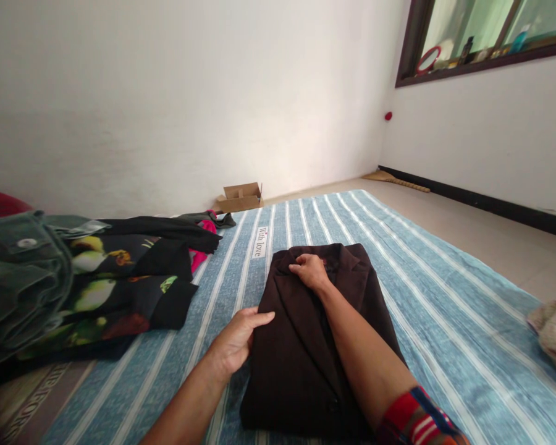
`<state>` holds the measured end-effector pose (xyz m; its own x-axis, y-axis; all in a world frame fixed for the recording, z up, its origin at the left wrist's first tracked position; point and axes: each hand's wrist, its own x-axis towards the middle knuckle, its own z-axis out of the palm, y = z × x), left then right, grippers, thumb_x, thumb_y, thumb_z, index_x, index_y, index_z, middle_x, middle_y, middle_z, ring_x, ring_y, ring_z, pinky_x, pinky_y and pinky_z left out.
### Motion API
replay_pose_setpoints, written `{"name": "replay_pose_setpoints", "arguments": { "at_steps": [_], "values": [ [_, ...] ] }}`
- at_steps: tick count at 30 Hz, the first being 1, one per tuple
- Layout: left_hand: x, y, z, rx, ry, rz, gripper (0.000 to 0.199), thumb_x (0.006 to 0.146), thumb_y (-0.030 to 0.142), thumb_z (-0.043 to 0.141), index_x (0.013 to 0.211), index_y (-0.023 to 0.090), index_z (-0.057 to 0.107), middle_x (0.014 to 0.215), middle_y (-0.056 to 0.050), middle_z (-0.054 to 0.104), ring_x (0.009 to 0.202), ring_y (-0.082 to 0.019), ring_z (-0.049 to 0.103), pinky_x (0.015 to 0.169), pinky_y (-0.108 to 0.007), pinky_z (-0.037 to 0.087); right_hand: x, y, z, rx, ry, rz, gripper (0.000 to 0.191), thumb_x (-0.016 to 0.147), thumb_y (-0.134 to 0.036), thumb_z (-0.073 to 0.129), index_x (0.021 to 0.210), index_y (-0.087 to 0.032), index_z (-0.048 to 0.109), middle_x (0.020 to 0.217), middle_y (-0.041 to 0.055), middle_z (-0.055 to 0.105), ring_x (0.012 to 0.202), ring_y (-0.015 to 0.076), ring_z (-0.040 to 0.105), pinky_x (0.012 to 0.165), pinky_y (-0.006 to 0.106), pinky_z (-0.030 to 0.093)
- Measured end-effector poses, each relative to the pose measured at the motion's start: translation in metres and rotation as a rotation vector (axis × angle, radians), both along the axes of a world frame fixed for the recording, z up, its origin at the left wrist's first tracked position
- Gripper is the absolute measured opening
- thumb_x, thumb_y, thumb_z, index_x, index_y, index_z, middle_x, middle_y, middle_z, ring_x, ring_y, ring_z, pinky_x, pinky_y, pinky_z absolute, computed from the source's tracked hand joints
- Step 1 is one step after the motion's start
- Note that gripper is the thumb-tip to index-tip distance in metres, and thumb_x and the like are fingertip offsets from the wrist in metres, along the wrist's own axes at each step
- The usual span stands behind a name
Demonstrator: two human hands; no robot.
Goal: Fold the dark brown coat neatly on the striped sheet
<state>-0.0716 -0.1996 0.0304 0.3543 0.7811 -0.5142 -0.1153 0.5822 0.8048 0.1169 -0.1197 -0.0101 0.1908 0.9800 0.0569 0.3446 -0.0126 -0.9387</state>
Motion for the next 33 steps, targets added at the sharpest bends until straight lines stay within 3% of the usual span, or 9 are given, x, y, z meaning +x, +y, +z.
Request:
{"name": "replay_pose_setpoints", "arguments": {
  "at_steps": [9,16,22,29,33],
  "values": [
    [-0.001,-0.004,0.003,-0.064,-0.058,-0.036,0.026,0.063,0.011,0.068,0.090,0.011,0.067,0.081,-0.009,0.073,0.071,-0.020,0.068,0.068,-0.027,0.051,0.000,0.001,0.001,-0.007,-0.040,-0.025,0.022,0.065,-0.031,0.065,0.079,-0.014,0.068,0.074,0.0036,0.067,0.072,0.0181,0.061,0.062,0.025,0.043],
    [-0.002,-0.005,-0.005,-0.185,-0.060,0.072,0.008,0.064,0.013,0.066,0.071,0.014,0.063,0.067,-0.004,0.071,0.058,-0.017,0.066,0.066,-0.027,0.051,-0.001,-0.001,0.006,-0.016,-0.055,-0.032,0.023,0.066,-0.030,0.065,0.081,-0.013,0.068,0.077,0.0046,0.068,0.072,0.0176,0.062,0.065,0.025,0.044],
    [-0.001,-0.008,-0.004,-0.308,-0.119,0.072,0.008,0.068,0.015,0.060,0.075,0.014,0.063,0.072,-0.007,0.072,0.067,-0.022,0.068,0.071,-0.031,0.052,-0.002,-0.002,0.008,-0.018,-0.085,-0.028,0.021,0.066,-0.031,0.063,0.075,-0.013,0.069,0.072,0.0035,0.066,0.071,0.0173,0.060,0.063,0.024,0.042],
    [-0.003,-0.011,-0.008,-0.275,-0.174,0.013,0.014,0.072,0.019,0.059,0.082,0.011,0.064,0.077,-0.010,0.072,0.068,-0.023,0.069,0.074,-0.033,0.052,-0.002,-0.003,0.008,-0.028,-0.112,-0.030,0.021,0.067,-0.033,0.062,0.074,-0.014,0.068,0.068,0.0023,0.064,0.067,0.0158,0.058,0.060,0.024,0.040],
    [-0.005,-0.016,-0.007,-0.189,-0.182,-0.016,0.015,0.068,0.017,0.067,0.081,0.010,0.065,0.078,-0.010,0.072,0.070,-0.022,0.069,0.074,-0.032,0.052,-0.003,-0.003,0.007,-0.039,-0.122,-0.036,0.022,0.067,-0.034,0.062,0.074,-0.014,0.069,0.069,0.0025,0.065,0.067,0.0160,0.059,0.061,0.024,0.041]
  ]
}}
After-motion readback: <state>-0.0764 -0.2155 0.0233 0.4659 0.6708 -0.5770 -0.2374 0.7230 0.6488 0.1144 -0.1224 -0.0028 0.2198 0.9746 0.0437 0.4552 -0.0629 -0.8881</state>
